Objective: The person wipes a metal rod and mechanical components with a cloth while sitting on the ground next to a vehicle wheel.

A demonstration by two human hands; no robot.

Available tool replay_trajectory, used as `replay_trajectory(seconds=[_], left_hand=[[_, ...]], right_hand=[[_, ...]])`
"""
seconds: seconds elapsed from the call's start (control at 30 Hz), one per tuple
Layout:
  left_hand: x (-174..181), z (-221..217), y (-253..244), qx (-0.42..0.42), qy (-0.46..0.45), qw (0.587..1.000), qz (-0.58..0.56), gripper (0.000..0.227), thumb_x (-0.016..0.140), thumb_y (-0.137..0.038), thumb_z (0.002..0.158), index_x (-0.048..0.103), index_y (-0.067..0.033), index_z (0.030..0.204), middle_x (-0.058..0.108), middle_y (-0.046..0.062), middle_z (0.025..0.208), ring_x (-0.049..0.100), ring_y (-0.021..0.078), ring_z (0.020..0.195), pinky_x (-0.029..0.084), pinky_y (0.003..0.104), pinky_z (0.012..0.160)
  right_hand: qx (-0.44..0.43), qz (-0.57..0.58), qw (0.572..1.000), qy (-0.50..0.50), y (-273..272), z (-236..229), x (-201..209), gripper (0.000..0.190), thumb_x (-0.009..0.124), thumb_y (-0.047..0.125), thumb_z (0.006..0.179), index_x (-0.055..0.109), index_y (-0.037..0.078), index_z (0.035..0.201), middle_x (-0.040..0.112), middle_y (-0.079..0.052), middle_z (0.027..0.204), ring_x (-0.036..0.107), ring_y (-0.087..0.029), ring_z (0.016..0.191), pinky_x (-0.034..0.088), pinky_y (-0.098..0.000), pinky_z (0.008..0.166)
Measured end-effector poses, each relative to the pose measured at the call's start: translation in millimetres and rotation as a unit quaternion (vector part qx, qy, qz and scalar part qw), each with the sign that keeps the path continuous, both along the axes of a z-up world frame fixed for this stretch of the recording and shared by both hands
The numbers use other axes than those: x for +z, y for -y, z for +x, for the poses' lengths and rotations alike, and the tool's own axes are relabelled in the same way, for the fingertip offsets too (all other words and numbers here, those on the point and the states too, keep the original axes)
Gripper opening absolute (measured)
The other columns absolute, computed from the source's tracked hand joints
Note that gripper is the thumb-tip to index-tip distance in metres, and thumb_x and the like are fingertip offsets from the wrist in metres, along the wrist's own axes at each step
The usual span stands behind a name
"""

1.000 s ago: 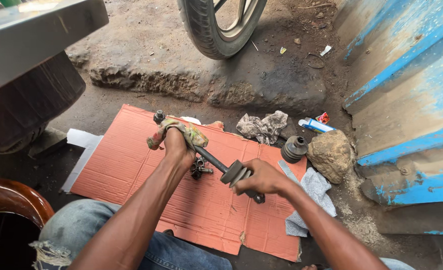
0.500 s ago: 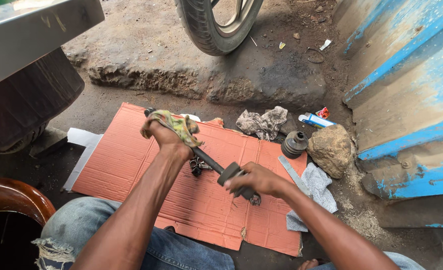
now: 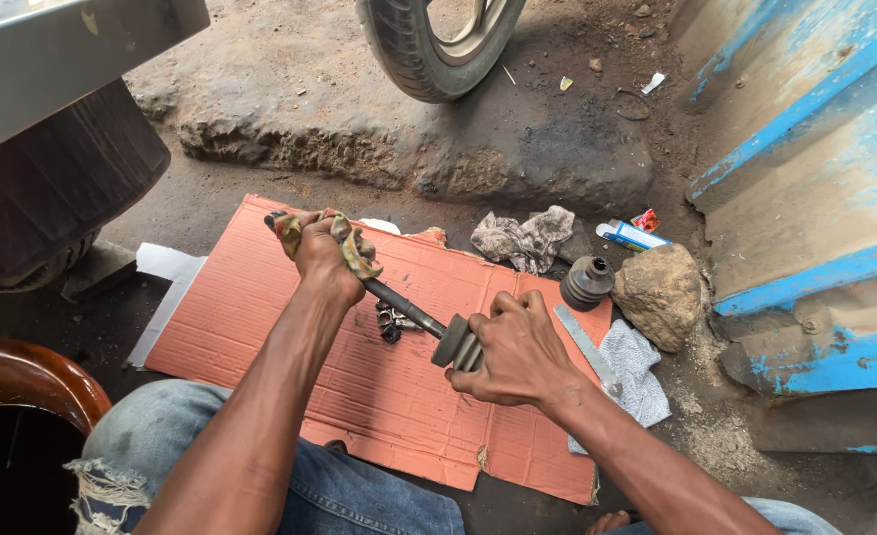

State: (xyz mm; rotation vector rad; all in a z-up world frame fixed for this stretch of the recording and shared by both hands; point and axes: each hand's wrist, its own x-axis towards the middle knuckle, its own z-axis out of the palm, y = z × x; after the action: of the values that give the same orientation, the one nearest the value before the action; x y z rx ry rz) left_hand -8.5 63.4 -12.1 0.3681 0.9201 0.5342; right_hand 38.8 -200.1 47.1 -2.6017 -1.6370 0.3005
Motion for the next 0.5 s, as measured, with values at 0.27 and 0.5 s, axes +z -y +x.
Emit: replay_trajectory(seconds=[0.27,0.5], left_hand=[[-24.4,6.0,-11.9,-0.05,0.183,0.981,-0.05,0.016,0.052,-0.02,0.094,0.05,-0.0158,0.079,0.048,0.0,0.064,0.044,0.0131,0.048,0.031,0.026,0.038],[-3.7,-4.1,-3.8,-0.007,0.033,0.999,0.004,0.015,0.042,-0.017,0.094,0.05,-0.0172,0.081,0.049,0.0,0.063,0.045,0.0145,0.05,0.039,0.032,0.045]], right_hand=[[-0.151,0.082,0.775,-0.609,9.3,18.6,-29.1,0.054,0.071,0.046,0.077,0.078,-0.006,0.09,0.075,-0.016,0.077,0.07,-0.024,0.071,0.051,-0.039,0.073],[-0.025,0.081,0.996,-0.023,16.4,-1.9,-14.0,0.059,0.077,0.054,0.062,0.078,0.0,0.087,0.071,-0.018,0.087,0.056,-0.03,0.106,0.036,-0.0485,0.089]])
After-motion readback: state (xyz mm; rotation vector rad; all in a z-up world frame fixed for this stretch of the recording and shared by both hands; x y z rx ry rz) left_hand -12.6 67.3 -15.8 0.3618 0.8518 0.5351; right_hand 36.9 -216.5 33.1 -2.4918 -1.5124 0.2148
